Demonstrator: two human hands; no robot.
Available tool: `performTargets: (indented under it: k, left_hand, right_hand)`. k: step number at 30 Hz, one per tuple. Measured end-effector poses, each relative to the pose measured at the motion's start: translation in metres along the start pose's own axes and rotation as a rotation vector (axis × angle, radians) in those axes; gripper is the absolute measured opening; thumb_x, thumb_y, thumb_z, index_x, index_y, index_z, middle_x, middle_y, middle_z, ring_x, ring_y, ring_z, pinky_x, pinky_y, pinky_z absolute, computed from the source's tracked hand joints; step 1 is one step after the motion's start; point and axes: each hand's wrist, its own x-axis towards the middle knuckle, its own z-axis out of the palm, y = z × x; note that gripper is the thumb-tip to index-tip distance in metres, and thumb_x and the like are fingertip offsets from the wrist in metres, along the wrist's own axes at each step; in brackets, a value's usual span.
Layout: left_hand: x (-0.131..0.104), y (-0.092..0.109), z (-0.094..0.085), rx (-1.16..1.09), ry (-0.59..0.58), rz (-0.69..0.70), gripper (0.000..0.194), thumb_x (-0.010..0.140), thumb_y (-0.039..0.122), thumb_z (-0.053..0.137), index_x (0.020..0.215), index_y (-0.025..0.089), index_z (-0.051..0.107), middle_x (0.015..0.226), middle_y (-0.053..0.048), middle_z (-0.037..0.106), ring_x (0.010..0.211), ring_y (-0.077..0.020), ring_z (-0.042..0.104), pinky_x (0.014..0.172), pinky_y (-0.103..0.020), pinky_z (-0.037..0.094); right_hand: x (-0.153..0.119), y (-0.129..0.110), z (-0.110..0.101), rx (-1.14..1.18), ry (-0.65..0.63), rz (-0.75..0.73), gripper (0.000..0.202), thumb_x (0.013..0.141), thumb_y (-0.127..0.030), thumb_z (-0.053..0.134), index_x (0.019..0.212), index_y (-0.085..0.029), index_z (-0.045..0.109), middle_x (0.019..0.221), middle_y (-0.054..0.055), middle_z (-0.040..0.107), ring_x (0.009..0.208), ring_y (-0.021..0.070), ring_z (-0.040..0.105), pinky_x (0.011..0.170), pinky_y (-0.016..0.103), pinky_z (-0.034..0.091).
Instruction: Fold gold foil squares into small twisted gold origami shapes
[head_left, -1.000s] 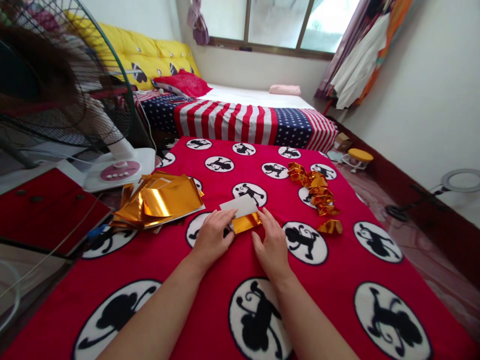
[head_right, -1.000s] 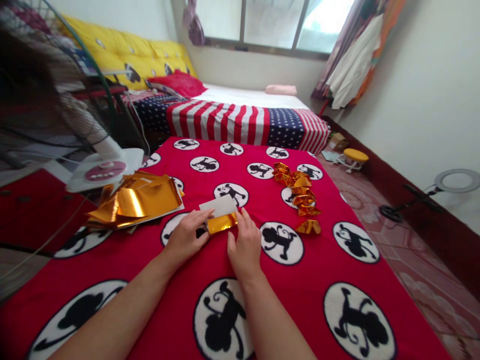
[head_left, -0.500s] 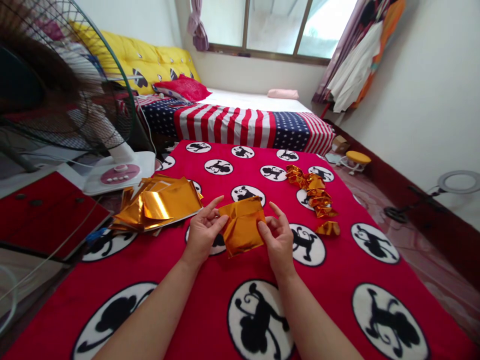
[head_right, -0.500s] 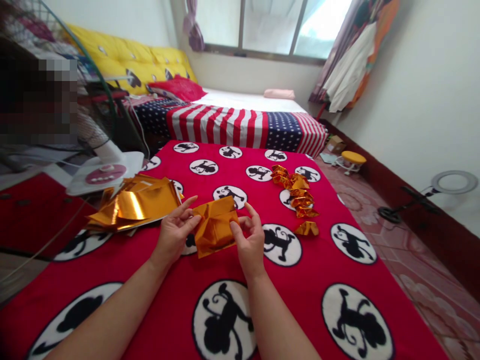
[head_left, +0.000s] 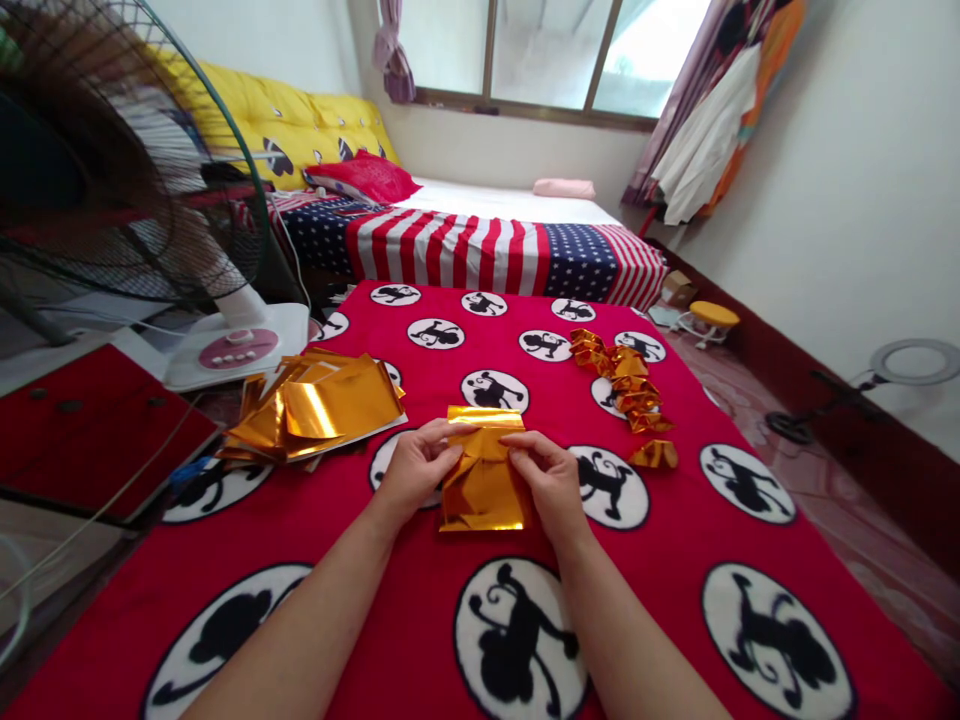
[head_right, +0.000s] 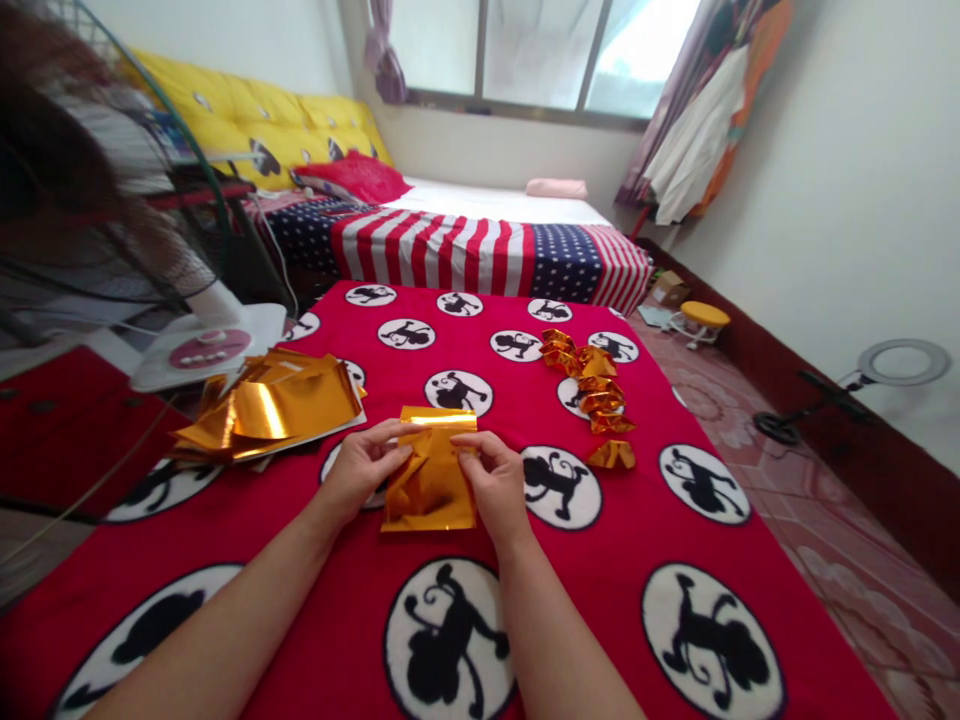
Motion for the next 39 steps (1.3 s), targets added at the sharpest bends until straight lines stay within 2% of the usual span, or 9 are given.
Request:
performTargets:
  k: [5, 8, 11, 18, 23, 28, 31, 34, 39]
  left_hand:
    - [0.0, -0.0017, -0.0003, 0.06, -0.081, 0.054, 0.031, 0.077, 0.022, 0.066, 0.107, 0.016, 0.074, 0.105, -0.008, 0.072, 0.098, -0.0215, 0.067, 0.083, -0.029, 0.054]
    - [-0.0005, -0.0038, -0.0013, 0.081, -0.129, 0.089, 0.04, 0.076, 0.02, 0.068, 0.115, 0.018, 0.07, 0.116, -0.01, 0.069, 0.107, -0.0239, 0.065, 0.09, -0.033, 0.053]
    - [-0.0007, -0.0056, -0.0026, 0.135, -0.154, 0.122, 0.044, 0.073, 0.016, 0.069, 0.117, 0.02, 0.069, 0.117, -0.008, 0.067, 0.107, -0.0236, 0.064, 0.092, -0.033, 0.052]
    - [0.0012, -0.0075, -0.0024, 0.178, -0.078, 0.108, 0.031, 0.075, 0.024, 0.071, 0.105, 0.018, 0.074, 0.106, -0.009, 0.07, 0.098, -0.0229, 0.066, 0.083, -0.031, 0.054]
    - [0.0026, -0.0081, -0.0022, 0.178, -0.022, 0.098, 0.029, 0.075, 0.03, 0.073, 0.101, 0.016, 0.075, 0.099, -0.008, 0.072, 0.093, -0.021, 0.068, 0.081, -0.029, 0.054]
    - [0.0026, -0.0079, -0.0022, 0.116, -0.031, 0.115, 0.029, 0.071, 0.029, 0.076, 0.097, 0.016, 0.075, 0.098, -0.008, 0.073, 0.092, -0.0214, 0.068, 0.082, -0.03, 0.054]
    - [0.0022, -0.0087, -0.0026, 0.129, -0.034, 0.122, 0.027, 0.073, 0.03, 0.076, 0.096, 0.016, 0.075, 0.097, -0.008, 0.073, 0.091, -0.021, 0.068, 0.081, -0.03, 0.054]
    - [0.0016, -0.0093, -0.0026, 0.154, -0.025, 0.128, 0.023, 0.075, 0.031, 0.074, 0.094, 0.017, 0.076, 0.092, -0.008, 0.071, 0.085, -0.0191, 0.067, 0.074, -0.027, 0.053]
    - [0.001, -0.01, -0.0017, 0.211, 0.049, 0.17, 0.016, 0.076, 0.032, 0.074, 0.082, 0.018, 0.078, 0.086, -0.006, 0.065, 0.079, -0.0164, 0.064, 0.064, -0.022, 0.049]
  right_hand:
    - [0.0012, 0.0015, -0.0012, -0.082, -0.039, -0.04, 0.024, 0.079, -0.024, 0.064, 0.101, -0.022, 0.073, 0.103, 0.004, 0.071, 0.098, 0.0207, 0.065, 0.087, 0.032, 0.05]
    - [0.0017, 0.004, -0.0019, -0.09, -0.045, -0.026, 0.026, 0.078, -0.025, 0.066, 0.103, -0.021, 0.073, 0.106, 0.005, 0.071, 0.099, 0.0219, 0.065, 0.087, 0.034, 0.051]
    - [0.0016, 0.0054, -0.0019, -0.094, -0.074, -0.024, 0.031, 0.074, -0.022, 0.07, 0.105, -0.021, 0.073, 0.108, 0.006, 0.071, 0.103, 0.0229, 0.065, 0.093, 0.037, 0.051]
    - [0.0004, 0.0028, 0.0007, -0.003, -0.099, 0.063, 0.04, 0.069, -0.023, 0.073, 0.109, -0.021, 0.072, 0.11, 0.006, 0.071, 0.1, 0.0235, 0.067, 0.088, 0.036, 0.054]
    - [0.0012, 0.0024, 0.0016, -0.092, -0.069, 0.022, 0.032, 0.073, -0.025, 0.072, 0.104, -0.019, 0.074, 0.105, 0.007, 0.072, 0.097, 0.0221, 0.067, 0.087, 0.034, 0.053]
    - [0.0011, -0.0028, 0.002, -0.161, -0.08, -0.049, 0.025, 0.079, -0.029, 0.068, 0.102, -0.02, 0.075, 0.099, 0.006, 0.072, 0.093, 0.0209, 0.067, 0.085, 0.033, 0.052]
    - [0.0006, -0.0044, 0.0021, -0.145, -0.086, -0.055, 0.025, 0.08, -0.031, 0.067, 0.101, -0.021, 0.075, 0.101, 0.006, 0.072, 0.095, 0.0211, 0.066, 0.087, 0.034, 0.052]
    - [0.0008, -0.0023, 0.0018, -0.113, -0.079, -0.053, 0.023, 0.079, -0.032, 0.068, 0.098, -0.021, 0.075, 0.101, 0.006, 0.072, 0.095, 0.0214, 0.066, 0.086, 0.034, 0.052]
    - [0.0018, 0.0021, 0.0014, -0.013, -0.013, 0.01, 0.016, 0.075, -0.033, 0.073, 0.084, -0.02, 0.074, 0.09, 0.005, 0.072, 0.084, 0.0195, 0.066, 0.075, 0.03, 0.053]
